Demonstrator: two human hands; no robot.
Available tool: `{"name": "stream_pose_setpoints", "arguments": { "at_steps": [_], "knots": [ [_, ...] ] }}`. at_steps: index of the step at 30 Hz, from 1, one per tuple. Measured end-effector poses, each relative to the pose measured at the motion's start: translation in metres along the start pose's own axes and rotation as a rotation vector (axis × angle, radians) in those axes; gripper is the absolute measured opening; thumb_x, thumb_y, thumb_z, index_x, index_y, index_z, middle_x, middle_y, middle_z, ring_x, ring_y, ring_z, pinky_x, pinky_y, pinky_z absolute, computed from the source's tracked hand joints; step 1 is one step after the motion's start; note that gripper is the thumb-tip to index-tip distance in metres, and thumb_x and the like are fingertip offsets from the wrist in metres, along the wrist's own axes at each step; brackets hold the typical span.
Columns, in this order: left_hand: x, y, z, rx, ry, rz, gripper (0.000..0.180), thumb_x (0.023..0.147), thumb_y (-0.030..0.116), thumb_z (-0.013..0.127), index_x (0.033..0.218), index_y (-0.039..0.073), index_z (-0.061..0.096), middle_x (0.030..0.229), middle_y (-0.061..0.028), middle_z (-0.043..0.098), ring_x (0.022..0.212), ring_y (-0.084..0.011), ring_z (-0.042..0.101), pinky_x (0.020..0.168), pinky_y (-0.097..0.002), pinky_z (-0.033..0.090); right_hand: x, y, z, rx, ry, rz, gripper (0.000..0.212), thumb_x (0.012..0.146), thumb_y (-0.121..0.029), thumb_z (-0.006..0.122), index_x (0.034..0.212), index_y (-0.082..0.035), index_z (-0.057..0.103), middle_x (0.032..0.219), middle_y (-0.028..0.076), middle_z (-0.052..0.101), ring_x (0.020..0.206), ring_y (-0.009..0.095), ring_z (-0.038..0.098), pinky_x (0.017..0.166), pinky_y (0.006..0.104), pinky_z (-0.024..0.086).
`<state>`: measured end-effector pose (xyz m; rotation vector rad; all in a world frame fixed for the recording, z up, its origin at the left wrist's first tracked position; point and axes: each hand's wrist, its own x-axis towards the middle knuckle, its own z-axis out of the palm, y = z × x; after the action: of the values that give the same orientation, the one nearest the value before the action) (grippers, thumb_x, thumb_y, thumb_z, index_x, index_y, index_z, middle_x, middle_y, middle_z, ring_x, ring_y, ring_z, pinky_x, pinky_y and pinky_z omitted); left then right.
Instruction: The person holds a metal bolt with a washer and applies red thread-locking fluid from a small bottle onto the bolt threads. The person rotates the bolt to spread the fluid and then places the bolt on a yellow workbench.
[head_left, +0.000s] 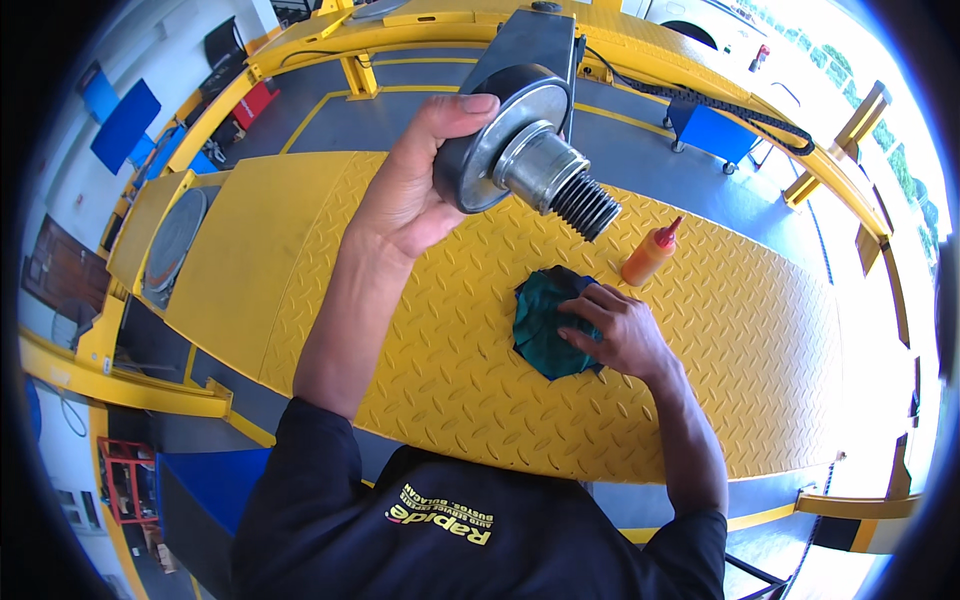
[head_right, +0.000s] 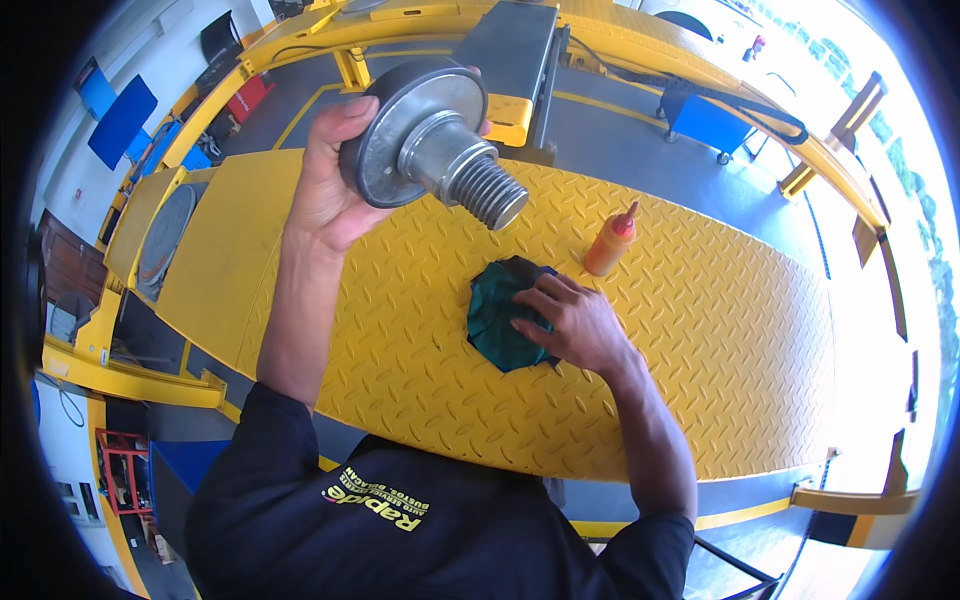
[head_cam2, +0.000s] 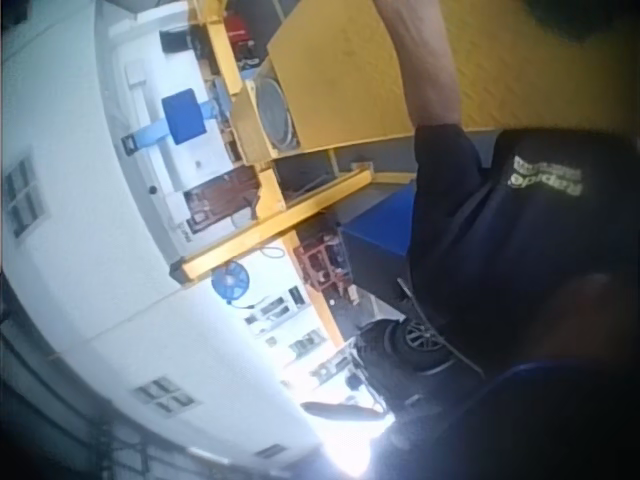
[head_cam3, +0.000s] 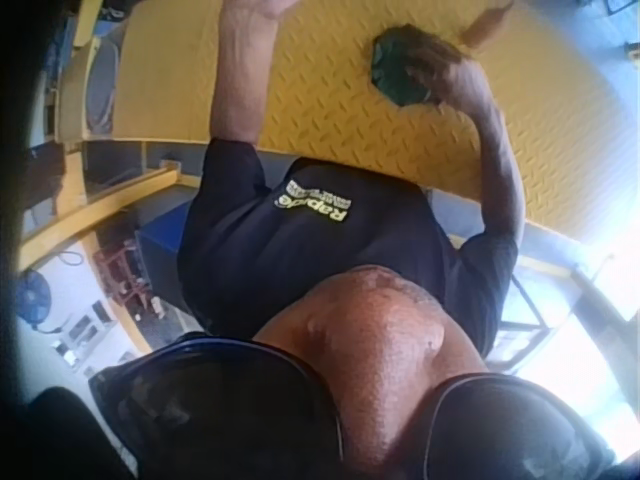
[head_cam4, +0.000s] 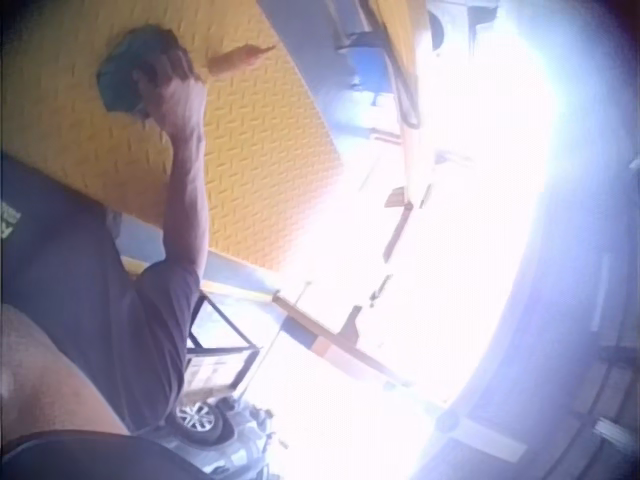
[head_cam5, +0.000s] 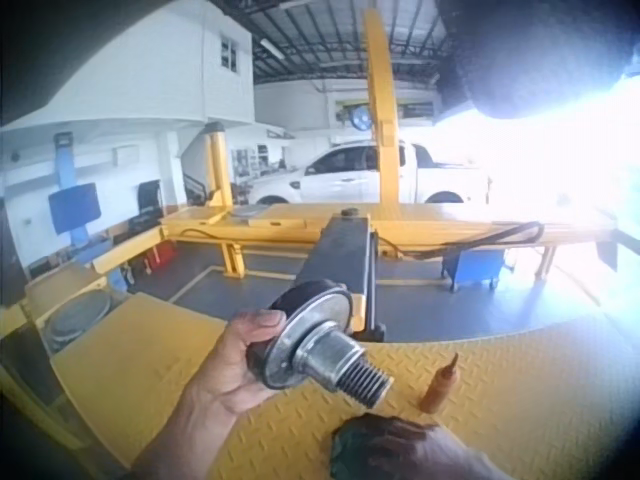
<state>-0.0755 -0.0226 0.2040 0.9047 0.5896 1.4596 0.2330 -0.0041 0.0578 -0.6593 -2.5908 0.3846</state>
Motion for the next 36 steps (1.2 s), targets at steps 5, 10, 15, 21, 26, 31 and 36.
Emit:
{"name": "stream_pose_setpoints", "arguments": {
  "at_steps": [5,10,15,21,26,31,36],
  "knots": [
    [0.0,0.007,0.007,-0.177,-0.11,-0.013,0.052,0.099,0.048,0.08,0.136,0.012,0.075,0.122,-0.0073,0.08,0.11,-0.0199,0.076,0.096,-0.0401,0.062,0.0,0.003,-0.002,-0.012,0.027,-0.013,0.028,0.098,-0.029,0.084,0.121,-0.014,0.076,0.11,0.007,0.072,0.099,0.033,0.077,0.079,0.045,0.064],
    [-0.003,0.015,0.01,-0.604,-0.296,-0.227,0.079,0.099,0.069,0.069,0.147,0.006,0.065,0.137,-0.0212,0.072,0.118,-0.0445,0.072,0.094,-0.0592,0.062,0.001,-0.001,-0.004,0.011,0.014,0.036,0.029,0.096,-0.026,0.087,0.121,-0.016,0.078,0.106,0.007,0.072,0.096,0.032,0.076,0.077,0.0445,0.063],
    [-0.006,0.027,-0.011,-0.81,-0.39,-0.209,0.093,0.105,0.074,0.053,0.165,0.002,0.048,0.15,-0.0386,0.053,0.134,-0.0518,0.06,0.111,-0.063,0.054,0.004,-0.001,0.0,0.043,0.036,0.058,0.027,0.092,-0.02,0.091,0.116,-0.013,0.081,0.102,0.008,0.074,0.09,0.031,0.076,0.077,0.0419,0.062],
    [-0.008,0.024,-0.005,-0.877,-0.365,-0.189,0.093,0.109,0.068,0.052,0.169,-0.002,0.038,0.157,-0.043,0.045,0.15,-0.059,0.048,0.132,-0.0734,0.038,0.004,-0.001,0.0,0.045,0.033,0.039,0.026,0.092,-0.021,0.09,0.116,-0.014,0.081,0.102,0.007,0.074,0.088,0.03,0.076,0.076,0.0415,0.063],
    [-0.007,0.02,-0.002,-0.864,-0.365,-0.153,0.099,0.108,0.073,0.043,0.171,-0.003,0.036,0.155,-0.0438,0.048,0.154,-0.0617,0.045,0.132,-0.0751,0.034,0.001,-0.002,-0.001,0.046,0.034,0.071,0.029,0.09,-0.016,0.091,0.117,-0.012,0.08,0.1,0.007,0.075,0.088,0.03,0.077,0.076,0.0403,0.063],
    [-0.006,0.014,-0.008,-0.861,-0.339,-0.123,0.097,0.11,0.069,0.04,0.174,-0.003,0.031,0.162,-0.0459,0.041,0.157,-0.0611,0.04,0.134,-0.0732,0.033,0.001,0.0,0.002,0.065,0.047,0.076,0.027,0.093,-0.022,0.089,0.118,-0.015,0.08,0.101,0.006,0.074,0.089,0.031,0.077,0.075,0.0419,0.063],
    [0.0,0.008,-0.014,-0.99,-0.287,-0.156,0.095,0.11,0.065,0.044,0.175,-0.003,0.03,0.164,-0.0459,0.038,0.159,-0.0604,0.038,0.134,-0.0701,0.035,0.003,0.003,0.002,0.061,0.048,0.084,0.027,0.094,-0.022,0.089,0.119,-0.015,0.08,0.101,0.006,0.075,0.089,0.03,0.077,0.075,0.0416,0.063]
  ]
}}
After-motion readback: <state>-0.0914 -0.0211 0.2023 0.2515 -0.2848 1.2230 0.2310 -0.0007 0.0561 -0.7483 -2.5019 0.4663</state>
